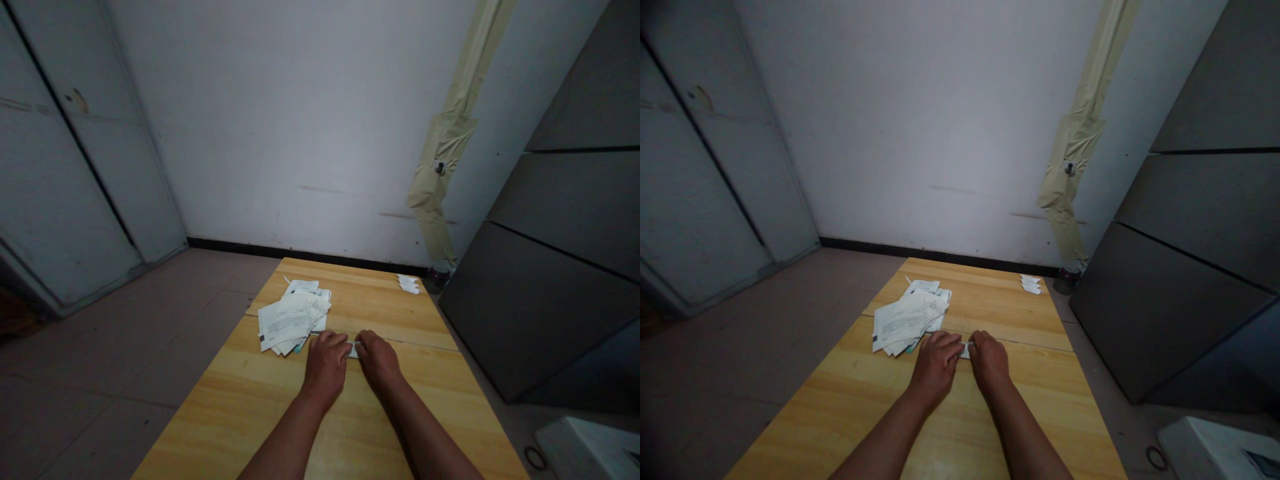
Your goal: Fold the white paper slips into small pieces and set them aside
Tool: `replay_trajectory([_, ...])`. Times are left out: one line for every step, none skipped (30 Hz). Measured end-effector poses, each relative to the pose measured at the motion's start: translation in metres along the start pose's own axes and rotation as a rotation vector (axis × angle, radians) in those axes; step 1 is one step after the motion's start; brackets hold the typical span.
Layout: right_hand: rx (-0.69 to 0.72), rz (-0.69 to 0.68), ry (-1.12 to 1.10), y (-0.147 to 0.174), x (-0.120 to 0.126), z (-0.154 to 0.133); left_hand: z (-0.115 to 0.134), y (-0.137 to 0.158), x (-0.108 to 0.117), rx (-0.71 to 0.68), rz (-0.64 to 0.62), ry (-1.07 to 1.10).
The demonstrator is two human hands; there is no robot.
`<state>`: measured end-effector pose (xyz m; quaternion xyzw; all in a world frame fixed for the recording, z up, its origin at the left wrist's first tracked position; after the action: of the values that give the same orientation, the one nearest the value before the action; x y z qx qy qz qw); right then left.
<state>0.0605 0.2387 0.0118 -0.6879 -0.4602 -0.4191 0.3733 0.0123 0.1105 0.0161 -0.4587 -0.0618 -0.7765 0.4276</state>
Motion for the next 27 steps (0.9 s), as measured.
replay_trajectory([-0.005, -0.003, 0.006, 0.0, 0.0, 0.0, 0.003, 0.001, -0.001, -0.02, -0.025, -0.028])
replay_trajectory([-0.009, -0.008, 0.012, -0.001, 0.0, 0.0, 0.005, 0.002, -0.002, -0.026, -0.047, -0.055])
replay_trajectory([-0.012, -0.012, 0.016, -0.001, 0.0, 0.0, 0.006, 0.002, -0.003, -0.021, -0.065, -0.08])
replay_trajectory([-0.013, -0.015, 0.02, -0.002, 0.0, 0.0, 0.007, 0.003, -0.004, -0.01, -0.078, -0.098])
replay_trajectory([-0.011, -0.017, 0.022, -0.002, 0.0, 0.0, 0.007, 0.003, -0.004, 0.0, -0.089, -0.11])
replay_trajectory([-0.011, -0.017, 0.023, -0.002, 0.0, 0.0, 0.007, 0.003, -0.004, 0.009, -0.098, -0.118])
replay_trajectory([-0.016, -0.015, 0.022, -0.001, 0.0, 0.0, 0.007, 0.003, -0.004, 0.015, -0.103, -0.123])
replay_trajectory([-0.023, -0.01, 0.019, -0.001, 0.0, 0.0, 0.007, 0.003, -0.004, 0.019, -0.105, -0.126])
replay_trajectory([-0.032, -0.002, 0.015, 0.0, 0.0, 0.001, 0.006, 0.003, -0.004, 0.023, -0.104, -0.129])
replay_trajectory([-0.041, 0.008, 0.014, 0.0, 0.0, 0.002, 0.006, 0.003, -0.004, 0.024, -0.103, -0.132])
replay_trajectory([-0.052, 0.022, 0.016, 0.001, -0.001, 0.003, 0.006, 0.003, -0.004, 0.025, -0.102, -0.134])
replay_trajectory([-0.062, 0.038, 0.021, 0.001, -0.001, 0.005, 0.005, 0.004, -0.005, 0.025, -0.1, -0.135])
replay_trajectory([-0.073, 0.056, 0.028, 0.002, -0.001, 0.007, 0.005, 0.004, -0.005, 0.026, -0.097, -0.134])
replay_trajectory([-0.084, 0.076, 0.032, 0.002, -0.001, 0.01, 0.004, 0.004, -0.005, 0.03, -0.093, -0.132])
replay_trajectory([-0.095, 0.099, 0.029, 0.002, 0.0, 0.013, 0.004, 0.004, -0.006, 0.035, -0.091, -0.129])
replay_trajectory([-0.1, 0.125, 0.013, 0.002, 0.0, 0.017, 0.003, 0.004, -0.006, 0.041, -0.089, -0.127])
replay_trajectory([-0.1, 0.151, -0.018, 0.001, 0.001, 0.02, 0.003, 0.004, -0.007, 0.044, -0.088, -0.125])
replay_trajectory([-0.099, 0.178, -0.066, 0.001, 0.002, 0.024, 0.003, 0.004, -0.007, 0.045, -0.089, -0.124])
replay_trajectory([-0.099, 0.206, -0.126, 0.001, 0.003, 0.027, 0.003, 0.004, -0.007, 0.044, -0.092, -0.124])
replay_trajectory([-0.106, 0.233, -0.19, 0.0, 0.005, 0.029, 0.003, 0.004, -0.007, 0.041, -0.094, -0.125])
replay_trajectory([-0.116, 0.255, -0.249, 0.0, 0.006, 0.031, 0.004, 0.004, -0.007, 0.038, -0.094, -0.125])
replay_trajectory([-0.127, 0.269, -0.297, 0.001, 0.006, 0.032, 0.004, 0.004, -0.007, 0.036, -0.094, -0.126])
replay_trajectory([-0.137, 0.276, -0.329, 0.001, 0.005, 0.032, 0.004, 0.004, -0.007, 0.034, -0.093, -0.127])
replay_trajectory([-0.145, 0.276, -0.343, 0.002, 0.004, 0.03, 0.005, 0.003, -0.006, 0.034, -0.092, -0.127])
replay_trajectory([-0.146, 0.27, -0.345, 0.003, 0.003, 0.028, 0.005, 0.003, -0.006, 0.035, -0.092, -0.126])
replay_trajectory([-0.144, 0.268, -0.335, 0.004, 0.001, 0.024, 0.005, 0.003, -0.006, 0.038, -0.093, -0.125])
replay_trajectory([-0.144, 0.268, -0.317, 0.006, -0.001, 0.021, 0.004, 0.003, -0.006, 0.042, -0.095, -0.125])
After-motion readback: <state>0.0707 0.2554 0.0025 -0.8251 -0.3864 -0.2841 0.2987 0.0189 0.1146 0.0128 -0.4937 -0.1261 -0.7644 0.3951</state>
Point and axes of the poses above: each hand's wrist, its own y-axis away from the middle knuckle, its own x-axis out of the back of the hand, z = x × y, the point moved 5 cm from there along -y, towards the middle knuckle, and after that the axes turned 7 degrees about x, right-handed, at the moved point
